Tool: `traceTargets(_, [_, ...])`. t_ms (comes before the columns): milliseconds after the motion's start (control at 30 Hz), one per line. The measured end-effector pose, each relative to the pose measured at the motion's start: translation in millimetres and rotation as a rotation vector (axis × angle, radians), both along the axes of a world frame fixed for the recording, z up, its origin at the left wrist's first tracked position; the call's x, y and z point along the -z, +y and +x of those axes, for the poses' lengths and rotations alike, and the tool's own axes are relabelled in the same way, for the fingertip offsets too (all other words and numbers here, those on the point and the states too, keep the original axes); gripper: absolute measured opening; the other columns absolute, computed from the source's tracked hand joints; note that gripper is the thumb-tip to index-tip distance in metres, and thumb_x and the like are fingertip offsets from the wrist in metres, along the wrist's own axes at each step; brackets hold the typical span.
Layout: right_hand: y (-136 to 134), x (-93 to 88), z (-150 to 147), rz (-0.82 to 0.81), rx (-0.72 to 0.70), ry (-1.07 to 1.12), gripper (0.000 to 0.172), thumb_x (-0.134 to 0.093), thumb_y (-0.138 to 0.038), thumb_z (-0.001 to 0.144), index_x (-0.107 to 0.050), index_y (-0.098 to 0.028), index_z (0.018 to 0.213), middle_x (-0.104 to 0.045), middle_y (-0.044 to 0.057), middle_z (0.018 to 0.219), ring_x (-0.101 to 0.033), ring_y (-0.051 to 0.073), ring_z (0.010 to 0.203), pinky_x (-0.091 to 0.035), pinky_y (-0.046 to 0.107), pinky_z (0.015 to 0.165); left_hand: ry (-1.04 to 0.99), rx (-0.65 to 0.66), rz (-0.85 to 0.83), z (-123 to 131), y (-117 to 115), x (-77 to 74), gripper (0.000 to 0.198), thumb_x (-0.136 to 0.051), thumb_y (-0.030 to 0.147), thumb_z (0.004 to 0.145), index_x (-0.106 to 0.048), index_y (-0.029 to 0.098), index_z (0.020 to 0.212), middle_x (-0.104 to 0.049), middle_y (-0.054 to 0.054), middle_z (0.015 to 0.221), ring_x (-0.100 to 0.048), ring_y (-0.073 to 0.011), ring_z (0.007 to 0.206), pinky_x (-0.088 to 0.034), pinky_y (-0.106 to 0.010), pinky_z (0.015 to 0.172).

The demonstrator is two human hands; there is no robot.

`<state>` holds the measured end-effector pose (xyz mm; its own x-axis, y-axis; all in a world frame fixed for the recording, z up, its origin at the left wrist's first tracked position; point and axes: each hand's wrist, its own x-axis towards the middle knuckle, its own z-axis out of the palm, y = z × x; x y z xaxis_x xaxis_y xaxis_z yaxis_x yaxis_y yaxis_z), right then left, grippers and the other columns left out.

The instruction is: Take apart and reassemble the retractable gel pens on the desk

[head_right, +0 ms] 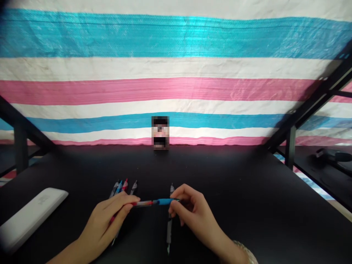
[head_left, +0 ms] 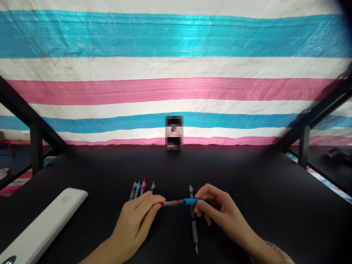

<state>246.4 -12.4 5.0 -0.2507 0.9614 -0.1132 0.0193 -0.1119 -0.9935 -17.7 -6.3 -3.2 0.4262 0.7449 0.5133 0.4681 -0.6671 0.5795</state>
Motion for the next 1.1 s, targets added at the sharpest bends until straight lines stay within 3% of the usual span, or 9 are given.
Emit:
traceTargets(333, [1,15.5,16,0.091,0.286,0.18,0.016,-0.069,-0.028,0.082,-0.057,-0.019,0.077,-0.049,-0.005,0.061,-0.039,0.01,0.052,-0.029,0.022,0.048,-0.124,-0.124,-0.145,2,-1,-6.2,0.02,-0.05,0.021,0.099,-0.07,0.023,0.098,-0.073,-0.001,0.086,-0.069,-0.0159,0.076,-0.051,-0.023,0.072])
traceTargets(500, [2,11.8,15,0.108,0.358,0.201,0.016,-0.069,-0.027,0.075,-0.054,-0.021,0.074,-0.049,-0.004,0.063,-0.038,0.011,0.052,-0.029,0.023,0.047,-0.13,-0.148,-0.189,1,-1,-6.9,0.023,-0.047,0.024,0.101,-0.07,0.023,0.096,-0.072,0.0,0.084,-0.069,-0.016,0.075,-0.05,-0.023,0.07])
traceTargets(933, [-3,18.4,16,0.152,0.29,0.174,0.014,-0.069,-0.023,0.082,-0.055,-0.02,0.08,-0.052,-0.003,0.073,-0.04,0.01,0.057,-0.03,0.023,0.05,-0.143,-0.128,-0.173,2,-1,-8.3,0.021,-0.049,0.023,0.1,-0.07,0.022,0.097,-0.072,-0.001,0.084,-0.068,-0.0159,0.073,-0.051,-0.024,0.07])
traceTargets(1100, [-5,12.8,13,0.183,0.235,0.11,0.02,-0.071,-0.032,0.086,-0.056,-0.02,0.082,-0.051,-0.004,0.07,-0.04,0.01,0.056,-0.032,0.023,0.051,-0.117,-0.131,-0.16,0,0,-7.0,0.019,-0.051,0.022,0.099,-0.07,0.022,0.097,-0.072,-0.001,0.082,-0.068,-0.0151,0.069,-0.052,-0.022,0.066])
